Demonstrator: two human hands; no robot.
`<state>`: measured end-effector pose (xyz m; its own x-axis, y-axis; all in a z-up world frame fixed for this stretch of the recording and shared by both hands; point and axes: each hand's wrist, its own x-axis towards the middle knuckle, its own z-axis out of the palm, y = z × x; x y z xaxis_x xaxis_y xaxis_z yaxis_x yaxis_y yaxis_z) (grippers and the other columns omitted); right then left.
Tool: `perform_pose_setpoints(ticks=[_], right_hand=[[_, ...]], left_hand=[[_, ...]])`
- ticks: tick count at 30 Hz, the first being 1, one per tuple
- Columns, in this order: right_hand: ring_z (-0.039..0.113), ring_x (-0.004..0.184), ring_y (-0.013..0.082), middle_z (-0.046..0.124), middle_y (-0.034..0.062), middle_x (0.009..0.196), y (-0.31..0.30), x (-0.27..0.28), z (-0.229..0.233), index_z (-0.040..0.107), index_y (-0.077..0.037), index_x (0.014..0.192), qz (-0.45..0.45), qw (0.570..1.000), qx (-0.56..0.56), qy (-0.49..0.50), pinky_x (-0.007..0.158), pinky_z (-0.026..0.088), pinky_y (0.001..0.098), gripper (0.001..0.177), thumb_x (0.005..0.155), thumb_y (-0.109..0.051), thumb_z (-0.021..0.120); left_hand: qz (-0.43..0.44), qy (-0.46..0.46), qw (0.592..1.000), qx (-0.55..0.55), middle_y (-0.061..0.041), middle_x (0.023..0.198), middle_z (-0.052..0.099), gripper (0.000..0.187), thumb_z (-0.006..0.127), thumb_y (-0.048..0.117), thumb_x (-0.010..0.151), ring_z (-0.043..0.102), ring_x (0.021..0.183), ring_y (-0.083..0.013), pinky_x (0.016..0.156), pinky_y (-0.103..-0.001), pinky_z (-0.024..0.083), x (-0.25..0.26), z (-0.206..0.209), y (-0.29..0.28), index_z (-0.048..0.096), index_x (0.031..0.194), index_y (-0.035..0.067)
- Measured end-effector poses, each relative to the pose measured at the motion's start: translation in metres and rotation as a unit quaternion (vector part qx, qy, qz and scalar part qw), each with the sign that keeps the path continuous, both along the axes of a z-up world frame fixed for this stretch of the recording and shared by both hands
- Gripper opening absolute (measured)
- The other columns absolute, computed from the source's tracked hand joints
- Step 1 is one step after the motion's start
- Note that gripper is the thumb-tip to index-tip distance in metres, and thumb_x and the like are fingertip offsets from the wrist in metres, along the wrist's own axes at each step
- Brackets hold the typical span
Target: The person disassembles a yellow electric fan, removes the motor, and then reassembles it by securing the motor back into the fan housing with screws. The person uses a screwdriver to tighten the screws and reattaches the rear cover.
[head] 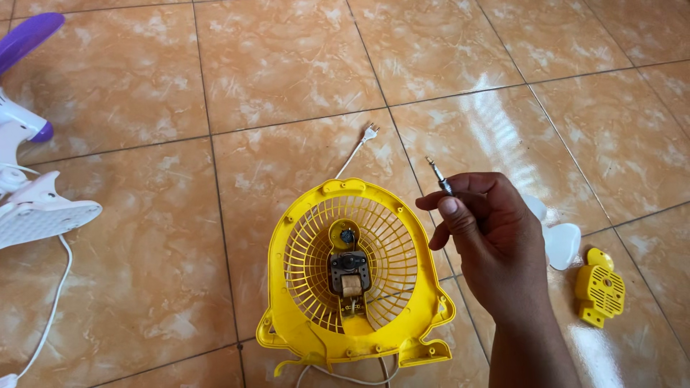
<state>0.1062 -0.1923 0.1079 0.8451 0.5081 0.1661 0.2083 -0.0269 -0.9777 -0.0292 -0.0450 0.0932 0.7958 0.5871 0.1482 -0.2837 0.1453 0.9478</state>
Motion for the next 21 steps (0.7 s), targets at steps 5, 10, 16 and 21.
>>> perform_pose_setpoints(ticks=[5,10,16,21], right_hand=[[0.063,0.074,0.0090,0.074,0.0096,0.101,0.000,0.004,-0.009,0.067,0.001,0.114,0.001,0.999,-0.050,-0.011,0.062,0.054,0.0251,0.018,0.100,-0.010,0.065],[0.059,0.074,0.0049,0.074,0.0046,0.088,-0.002,0.012,-0.026,0.073,-0.001,0.115,0.015,0.983,-0.177,0.054,0.064,0.048,0.0232,0.024,0.098,-0.016,0.068],[0.062,0.074,0.0067,0.076,0.0036,0.089,0.006,0.013,-0.042,0.073,-0.003,0.116,0.017,0.966,-0.259,-0.007,0.069,0.052,0.0240,0.029,0.090,-0.014,0.068],[0.064,0.072,0.0094,0.080,0.0046,0.093,0.010,0.014,-0.049,0.074,-0.006,0.115,-0.013,0.945,-0.326,0.014,0.069,0.054,0.0271,0.028,0.091,-0.020,0.070]], left_hand=[[0.018,-0.023,0.999,0.015,-0.004,0.093,0.077,0.014,0.071,0.014,0.089,0.076,0.086,-0.0152,0.080,-0.032,0.059,-0.003,0.024,0.026,0.076,0.101,0.009],[-0.039,0.137,0.973,0.182,-0.005,0.093,0.079,0.016,0.071,0.012,0.086,0.079,0.087,-0.0162,0.081,-0.033,0.061,0.015,0.008,0.053,0.078,0.100,0.010],[-0.093,0.264,0.692,0.665,-0.008,0.117,0.067,0.025,0.071,0.006,0.073,0.051,0.123,-0.0293,0.107,-0.049,0.035,0.051,-0.061,0.081,0.081,0.092,0.017],[-0.067,0.201,0.675,0.707,-0.014,0.139,0.053,0.018,0.070,0.009,0.080,0.042,0.136,-0.0331,0.112,-0.051,0.033,0.054,-0.089,0.074,0.079,0.094,0.016]])
